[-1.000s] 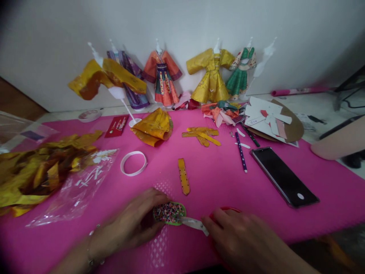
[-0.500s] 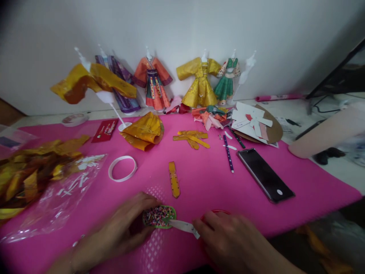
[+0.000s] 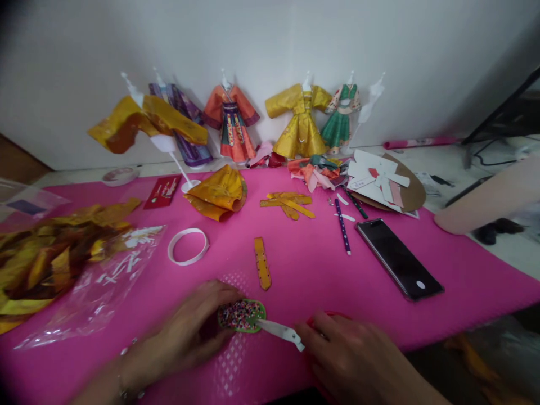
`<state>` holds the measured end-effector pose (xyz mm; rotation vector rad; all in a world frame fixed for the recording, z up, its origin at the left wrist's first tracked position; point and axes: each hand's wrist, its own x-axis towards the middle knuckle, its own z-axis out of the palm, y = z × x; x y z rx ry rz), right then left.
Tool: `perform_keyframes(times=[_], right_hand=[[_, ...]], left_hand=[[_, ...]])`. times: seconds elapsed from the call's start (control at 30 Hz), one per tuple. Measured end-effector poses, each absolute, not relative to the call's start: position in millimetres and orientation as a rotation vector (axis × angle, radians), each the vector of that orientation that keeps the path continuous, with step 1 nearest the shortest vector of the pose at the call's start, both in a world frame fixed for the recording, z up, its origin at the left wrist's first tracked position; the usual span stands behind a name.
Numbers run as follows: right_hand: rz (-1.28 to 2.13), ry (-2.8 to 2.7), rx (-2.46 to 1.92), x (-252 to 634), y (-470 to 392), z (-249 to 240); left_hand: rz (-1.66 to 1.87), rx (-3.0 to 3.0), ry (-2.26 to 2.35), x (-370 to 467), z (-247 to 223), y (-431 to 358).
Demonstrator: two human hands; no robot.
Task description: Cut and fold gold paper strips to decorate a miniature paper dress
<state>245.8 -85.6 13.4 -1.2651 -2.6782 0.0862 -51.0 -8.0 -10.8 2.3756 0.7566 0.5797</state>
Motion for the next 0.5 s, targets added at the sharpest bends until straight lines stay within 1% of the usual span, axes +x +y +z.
perform_keyframes(times=[0.13, 0.5], right_hand=[[0.039, -2.648, -1.25, 250.0, -84.1, 12.2], [0.045, -2.643, -1.216, 248.1, -80.6, 16.8]], left_hand=[[0.594, 2.404, 0.751, -50.2, -9.5, -7.1], [0.582, 2.409, 0.758, -49.7, -9.8, -7.3]])
